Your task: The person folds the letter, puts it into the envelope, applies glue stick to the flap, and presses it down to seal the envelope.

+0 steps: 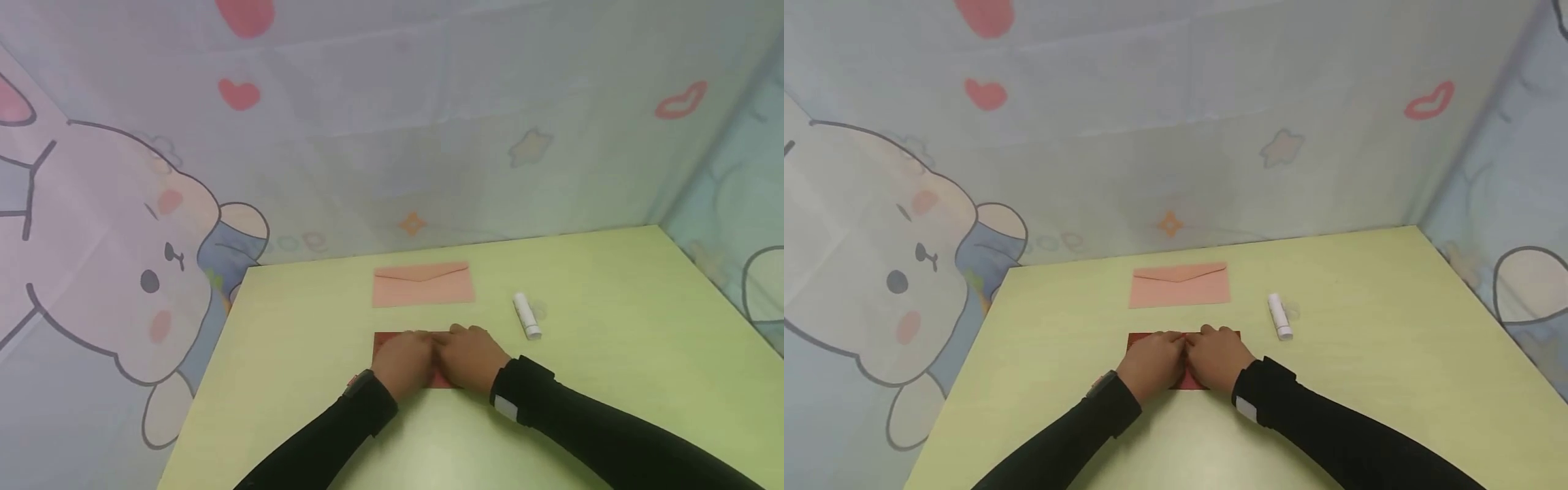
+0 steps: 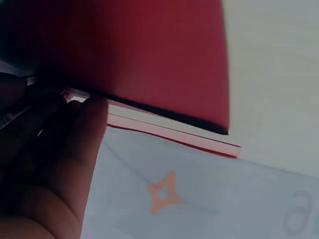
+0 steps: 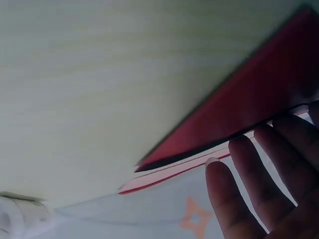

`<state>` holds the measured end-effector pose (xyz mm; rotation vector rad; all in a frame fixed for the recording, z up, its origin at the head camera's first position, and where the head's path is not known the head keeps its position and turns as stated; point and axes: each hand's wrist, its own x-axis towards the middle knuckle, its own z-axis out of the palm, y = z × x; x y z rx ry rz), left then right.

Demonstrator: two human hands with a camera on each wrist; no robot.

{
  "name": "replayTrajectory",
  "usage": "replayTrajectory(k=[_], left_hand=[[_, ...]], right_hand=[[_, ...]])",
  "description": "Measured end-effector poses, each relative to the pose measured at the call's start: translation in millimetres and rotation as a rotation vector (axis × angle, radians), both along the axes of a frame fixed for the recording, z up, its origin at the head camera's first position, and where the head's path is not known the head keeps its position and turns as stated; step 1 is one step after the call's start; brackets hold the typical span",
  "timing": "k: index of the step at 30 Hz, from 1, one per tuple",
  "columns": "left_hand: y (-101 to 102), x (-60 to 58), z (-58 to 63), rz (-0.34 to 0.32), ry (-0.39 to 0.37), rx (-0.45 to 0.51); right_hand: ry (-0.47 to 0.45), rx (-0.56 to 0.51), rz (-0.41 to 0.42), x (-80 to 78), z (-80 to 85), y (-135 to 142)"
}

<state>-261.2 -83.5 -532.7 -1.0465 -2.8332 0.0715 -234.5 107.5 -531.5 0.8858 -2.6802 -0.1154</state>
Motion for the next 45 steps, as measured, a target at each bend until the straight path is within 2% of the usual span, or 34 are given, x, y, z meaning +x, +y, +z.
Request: replayTrajectory(k=[1, 2, 5, 11, 13, 16, 20, 23, 25, 28, 30, 32, 33, 36, 37, 40, 43, 45], left_hand=[[0, 0.9, -1.0, -0.003, -0.012, 0.016], [0, 4.8, 5.2, -0.006, -0.013, 0.02], [-9, 8.4, 8.4, 0.02, 0.018, 0.025], [-47, 10.6, 7.4, 0.096, 0.028, 0.123], [-61, 7.6, 5.0, 0.101, 0.051, 0.151], [-79, -6.6, -17.1, 0.074, 0.125, 0.185], [-71, -13.0, -19.2, 0.072, 0.187, 0.135], [-45, -5.2, 3.3, 0.072, 0.223, 0.042], [-29, -3.3, 6.8, 0.034, 0.221, 0.029], [-12, -1.8, 1.6, -0.013, 0.145, 0.053], [-9, -0.8, -3.9, -0.017, 0.078, 0.084], [-16, -5.1, -26.4, -0.011, 0.098, 0.1], [-22, -5.1, -33.4, 0.006, 0.1, 0.101], [-46, -1.2, -44.4, 0.041, 0.121, 0.134], [-53, 0.6, -43.8, 0.056, 0.114, 0.138], [-65, 9.0, -18.8, 0.099, 0.047, 0.145], [-68, 7.1, -3.7, 0.129, -0.014, 0.143], [-66, 3.7, 2.3, 0.14, -0.039, 0.135]], right_hand=[[0.003, 0.003, 0.002, 0.9, 1.7, -4], [0.006, 0.013, 0.003, 1.2, 3.3, -6], [-0.002, 0.029, 0.01, 3.7, 9.3, -3], [0.045, 0.059, 0.046, 4.7, 6.2, 27], [0.05, 0.082, 0.044, 3.2, 3.8, 40], [0.043, 0.136, 0.038, 0.4, 1.6, 51], [-0.009, 0.151, -0.046, -3.3, 7.4, 45], [-0.057, 0.099, -0.121, -4.5, 15.0, 30], [-0.082, 0.056, -0.113, -5.0, 17.8, 16], [-0.125, 0.026, -0.071, -5.2, 21.3, -2], [-0.146, 0.021, -0.058, -4.6, 21.9, -8], [-0.16, 0.017, -0.065, -0.9, 19.1, -10], [-0.157, 0.015, -0.065, 1.6, 15.8, -8], [-0.127, 0.049, -0.033, 10.4, 3.6, 6], [-0.107, 0.079, -0.02, 13.2, 0.2, 14], [-0.071, 0.08, -0.045, 15.9, -6.1, 38], [-0.098, -0.011, -0.112, 12.5, -6.5, 52], [-0.148, -0.07, -0.152, 8.7, -5.0, 54]])
